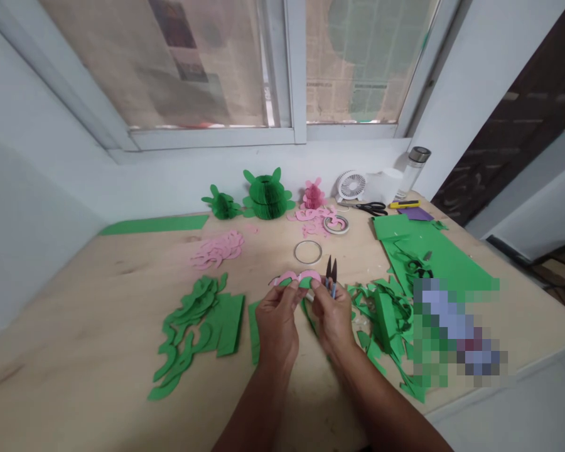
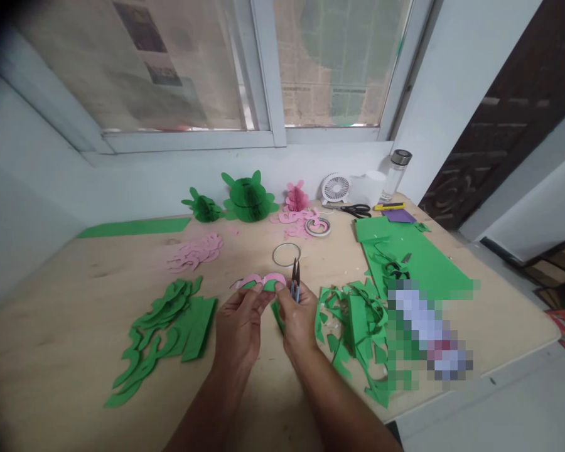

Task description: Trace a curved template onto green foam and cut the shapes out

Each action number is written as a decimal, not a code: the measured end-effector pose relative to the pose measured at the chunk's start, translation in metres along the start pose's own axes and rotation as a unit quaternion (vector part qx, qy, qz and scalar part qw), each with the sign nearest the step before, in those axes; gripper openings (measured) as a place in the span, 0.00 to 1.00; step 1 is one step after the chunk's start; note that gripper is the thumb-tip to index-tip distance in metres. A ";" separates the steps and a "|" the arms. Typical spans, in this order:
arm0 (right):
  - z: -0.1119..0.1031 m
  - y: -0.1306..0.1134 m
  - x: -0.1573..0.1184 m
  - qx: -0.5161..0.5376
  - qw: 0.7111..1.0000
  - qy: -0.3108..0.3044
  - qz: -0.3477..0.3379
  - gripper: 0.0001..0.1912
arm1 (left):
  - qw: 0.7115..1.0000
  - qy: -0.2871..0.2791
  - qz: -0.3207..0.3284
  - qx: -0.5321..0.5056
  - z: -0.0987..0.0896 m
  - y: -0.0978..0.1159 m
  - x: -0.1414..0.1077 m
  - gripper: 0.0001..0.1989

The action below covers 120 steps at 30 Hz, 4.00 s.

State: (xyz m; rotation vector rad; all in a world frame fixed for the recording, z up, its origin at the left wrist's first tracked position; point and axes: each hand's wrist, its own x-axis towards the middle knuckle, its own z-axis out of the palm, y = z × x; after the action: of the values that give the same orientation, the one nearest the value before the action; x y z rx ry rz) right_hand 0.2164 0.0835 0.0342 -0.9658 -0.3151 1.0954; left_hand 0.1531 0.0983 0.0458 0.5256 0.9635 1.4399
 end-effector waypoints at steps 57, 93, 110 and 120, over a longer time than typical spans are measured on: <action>0.007 0.013 -0.008 -0.111 0.991 0.022 -0.072 0.18 | 0.998 0.031 -0.013 -0.051 0.006 -0.008 -0.008 0.11; 0.011 -0.002 -0.028 -0.066 0.996 0.002 -0.059 0.21 | 0.998 -0.003 0.045 -0.045 0.003 0.000 -0.033 0.12; -0.001 -0.020 -0.073 -0.144 0.983 -0.069 -0.086 0.20 | 0.995 -0.053 0.067 0.058 -0.051 0.056 -0.089 0.20; -0.012 -0.021 -0.094 -0.246 0.953 -0.135 -0.114 0.16 | 0.901 -0.208 0.117 0.363 -0.052 0.109 -0.076 0.08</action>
State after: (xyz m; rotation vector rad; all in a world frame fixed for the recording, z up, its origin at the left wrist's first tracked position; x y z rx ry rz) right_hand 0.1934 -0.0053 0.0657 -1.1818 -0.9364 0.9524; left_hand 0.0586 0.0249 0.1227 1.4816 1.0922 1.0615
